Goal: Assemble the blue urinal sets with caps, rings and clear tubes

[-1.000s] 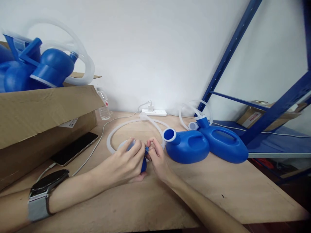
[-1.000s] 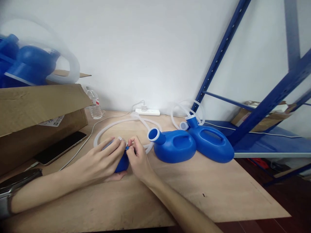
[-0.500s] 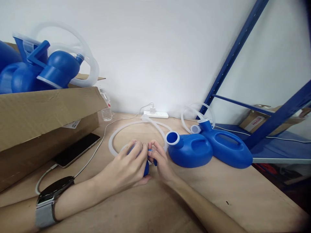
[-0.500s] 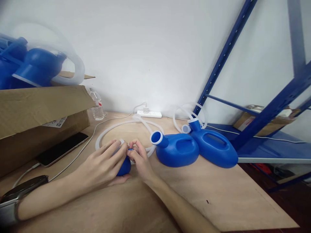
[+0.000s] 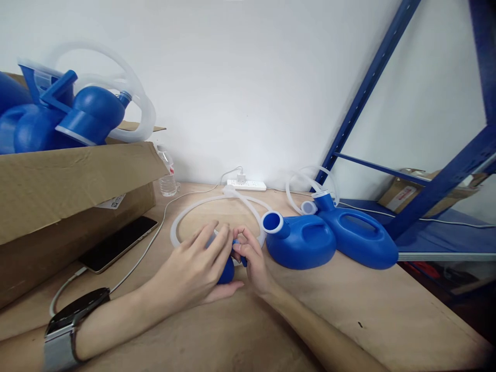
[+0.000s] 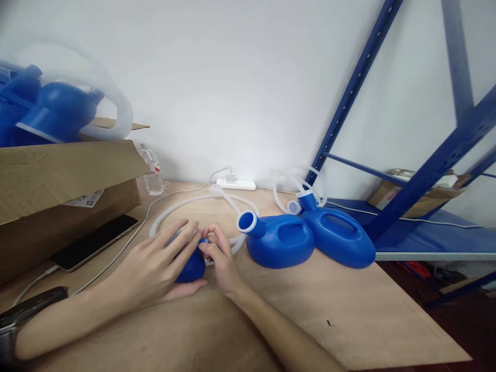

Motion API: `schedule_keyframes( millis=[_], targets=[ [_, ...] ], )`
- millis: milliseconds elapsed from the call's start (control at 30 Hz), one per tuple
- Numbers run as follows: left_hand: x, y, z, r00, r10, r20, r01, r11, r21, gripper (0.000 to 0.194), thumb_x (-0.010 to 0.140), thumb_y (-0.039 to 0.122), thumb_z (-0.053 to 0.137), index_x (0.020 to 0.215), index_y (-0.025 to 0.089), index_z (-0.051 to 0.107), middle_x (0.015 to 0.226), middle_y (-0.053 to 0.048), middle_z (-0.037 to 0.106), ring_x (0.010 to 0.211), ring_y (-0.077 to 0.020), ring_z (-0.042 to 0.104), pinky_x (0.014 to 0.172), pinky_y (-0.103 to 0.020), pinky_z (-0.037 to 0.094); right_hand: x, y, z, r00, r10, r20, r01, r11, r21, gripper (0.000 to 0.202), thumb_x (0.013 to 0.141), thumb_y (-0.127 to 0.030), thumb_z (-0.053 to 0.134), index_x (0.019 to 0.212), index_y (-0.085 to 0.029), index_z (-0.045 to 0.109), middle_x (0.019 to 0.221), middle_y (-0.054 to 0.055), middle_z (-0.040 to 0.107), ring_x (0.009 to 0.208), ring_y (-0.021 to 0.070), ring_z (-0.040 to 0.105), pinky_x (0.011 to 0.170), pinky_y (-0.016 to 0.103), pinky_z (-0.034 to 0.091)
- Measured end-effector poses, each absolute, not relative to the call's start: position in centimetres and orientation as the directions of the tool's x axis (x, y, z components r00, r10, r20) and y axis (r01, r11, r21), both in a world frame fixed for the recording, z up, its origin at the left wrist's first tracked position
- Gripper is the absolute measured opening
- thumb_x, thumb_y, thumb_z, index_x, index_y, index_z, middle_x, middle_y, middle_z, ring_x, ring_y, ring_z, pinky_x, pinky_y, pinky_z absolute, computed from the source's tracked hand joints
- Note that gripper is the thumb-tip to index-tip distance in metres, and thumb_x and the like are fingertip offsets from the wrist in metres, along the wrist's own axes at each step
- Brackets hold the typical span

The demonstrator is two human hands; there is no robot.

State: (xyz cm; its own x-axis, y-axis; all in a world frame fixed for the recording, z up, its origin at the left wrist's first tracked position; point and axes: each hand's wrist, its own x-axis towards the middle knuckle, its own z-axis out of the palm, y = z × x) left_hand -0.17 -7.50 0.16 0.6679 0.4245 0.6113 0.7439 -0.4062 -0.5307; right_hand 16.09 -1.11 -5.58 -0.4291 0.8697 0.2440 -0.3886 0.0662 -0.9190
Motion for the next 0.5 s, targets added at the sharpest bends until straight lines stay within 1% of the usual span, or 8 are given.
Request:
schedule_keyframes(
  millis=[100,133,200,267,333,367,433,500],
  targets=[
    [-1.0,-7.2,1.0,0.587,0.380,0.715,0.800,-0.404,-0.443,0.062,0.097,0.049,0.060,0.139,0.003,0.058,0.126,-0.022,0.072,0.113,-0.0379,0.069,0.084,-0.043,0.058,16.1,-1.0,-5.7,-0.401,0.881,0.253,-0.389,0.086,-0.917,0.019,0.084,-0.037,0.065,0.089,-0.023,0.053,0.065,-0.008,0.041,0.062,0.0118,0.034,0.061,0.026,0.028],
    [-1.3,-7.1,1.3,0.535,0.403,0.742,0.831,-0.410,-0.377,0.063,0.097,0.048,0.061,0.142,0.005,0.055,0.127,-0.022,0.072,0.113,-0.0370,0.070,0.082,-0.042,0.058,16.0,-0.9,-5.7,-0.399,0.881,0.254,-0.393,0.085,-0.916,0.021,0.084,-0.038,0.067,0.089,-0.023,0.053,0.065,-0.008,0.041,0.062,0.0117,0.035,0.062,0.026,0.029],
    [-2.1,-6.8,1.8,0.422,0.520,0.743,0.878,-0.440,-0.190,0.066,0.097,0.053,0.060,0.146,0.010,0.051,0.130,-0.019,0.071,0.107,-0.0348,0.073,0.075,-0.038,0.059,16.0,-0.8,-5.7,-0.395,0.881,0.261,-0.414,0.083,-0.907,0.025,0.086,-0.042,0.069,0.092,-0.024,0.053,0.066,-0.008,0.044,0.063,0.0120,0.040,0.064,0.026,0.033],
    [-3.1,-6.5,2.2,0.353,0.687,0.635,0.878,-0.478,0.030,0.065,0.094,0.060,0.060,0.144,0.019,0.054,0.125,-0.014,0.073,0.095,-0.0308,0.075,0.068,-0.035,0.058,16.0,-0.7,-5.7,-0.401,0.873,0.276,-0.421,0.093,-0.902,0.029,0.088,-0.047,0.070,0.096,-0.025,0.053,0.067,-0.007,0.048,0.065,0.0129,0.046,0.068,0.027,0.038],
    [-4.2,-6.0,2.6,0.330,0.817,0.473,0.835,-0.486,0.258,0.059,0.089,0.064,0.066,0.133,0.025,0.062,0.108,-0.007,0.077,0.079,-0.0254,0.073,0.066,-0.032,0.056,16.0,-0.6,-5.4,-0.435,0.851,0.295,-0.390,0.117,-0.913,0.031,0.091,-0.053,0.068,0.100,-0.026,0.055,0.072,-0.005,0.056,0.072,0.0145,0.055,0.075,0.029,0.044],
    [-4.9,-5.7,2.8,0.305,0.859,0.411,0.802,-0.465,0.375,0.056,0.085,0.064,0.071,0.125,0.026,0.066,0.098,-0.004,0.076,0.073,-0.0229,0.071,0.064,-0.031,0.056,16.1,-0.5,-5.3,-0.451,0.838,0.307,-0.365,0.140,-0.920,0.032,0.092,-0.054,0.066,0.104,-0.026,0.056,0.080,-0.003,0.061,0.079,0.0158,0.059,0.081,0.031,0.047],
    [-6.2,-5.2,3.0,0.178,0.923,0.342,0.706,-0.362,0.608,0.050,0.077,0.062,0.079,0.110,0.026,0.069,0.084,-0.001,0.072,0.066,-0.0201,0.066,0.058,-0.028,0.053,16.4,-0.4,-4.9,-0.463,0.820,0.337,-0.282,0.224,-0.933,0.033,0.096,-0.054,0.061,0.115,-0.027,0.059,0.105,0.003,0.068,0.103,0.0195,0.065,0.096,0.036,0.049],
    [-7.5,-4.5,3.1,-0.005,0.958,0.286,0.519,-0.242,0.820,0.044,0.074,0.060,0.081,0.098,0.026,0.069,0.079,0.000,0.067,0.063,-0.0177,0.062,0.052,-0.026,0.051,16.9,0.0,-4.8,-0.439,0.818,0.371,-0.114,0.359,-0.926,0.036,0.098,-0.050,0.059,0.127,-0.029,0.058,0.130,0.006,0.064,0.125,0.0228,0.059,0.108,0.041,0.045]
  ],
)
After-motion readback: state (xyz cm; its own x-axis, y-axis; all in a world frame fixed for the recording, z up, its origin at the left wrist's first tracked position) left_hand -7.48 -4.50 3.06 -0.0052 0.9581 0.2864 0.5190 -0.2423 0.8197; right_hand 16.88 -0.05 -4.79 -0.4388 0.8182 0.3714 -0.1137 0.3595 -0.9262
